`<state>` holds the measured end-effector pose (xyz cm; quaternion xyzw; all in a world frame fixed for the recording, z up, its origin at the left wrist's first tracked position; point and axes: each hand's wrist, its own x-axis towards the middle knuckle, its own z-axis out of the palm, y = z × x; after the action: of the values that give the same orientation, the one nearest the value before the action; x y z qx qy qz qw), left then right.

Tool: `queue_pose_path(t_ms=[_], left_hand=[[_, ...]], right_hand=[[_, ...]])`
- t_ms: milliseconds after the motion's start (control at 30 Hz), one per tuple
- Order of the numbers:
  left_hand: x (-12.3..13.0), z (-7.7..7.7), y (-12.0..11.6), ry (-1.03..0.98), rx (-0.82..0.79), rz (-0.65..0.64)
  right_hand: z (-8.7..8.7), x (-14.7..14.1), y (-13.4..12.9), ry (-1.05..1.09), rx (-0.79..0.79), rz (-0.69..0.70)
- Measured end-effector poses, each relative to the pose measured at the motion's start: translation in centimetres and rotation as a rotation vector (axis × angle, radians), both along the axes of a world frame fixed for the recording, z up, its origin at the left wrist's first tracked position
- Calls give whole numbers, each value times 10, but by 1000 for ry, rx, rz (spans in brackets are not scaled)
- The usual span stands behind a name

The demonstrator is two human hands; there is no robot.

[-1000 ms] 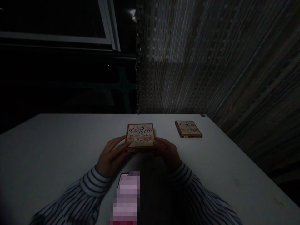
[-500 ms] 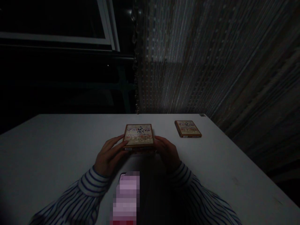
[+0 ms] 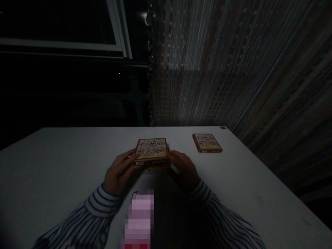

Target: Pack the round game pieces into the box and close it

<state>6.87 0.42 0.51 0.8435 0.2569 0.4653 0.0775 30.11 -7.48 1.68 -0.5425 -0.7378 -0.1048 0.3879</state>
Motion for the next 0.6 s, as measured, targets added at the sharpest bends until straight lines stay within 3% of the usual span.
queue_pose_path(t_ms=[200, 600], left_hand=[[1, 2, -1, -8, -47, -23], [2, 13, -4, -9, -183, -90]], right_hand=[[-2, 4, 3, -129, 127, 17], [13, 5, -2, -207, 226, -37]])
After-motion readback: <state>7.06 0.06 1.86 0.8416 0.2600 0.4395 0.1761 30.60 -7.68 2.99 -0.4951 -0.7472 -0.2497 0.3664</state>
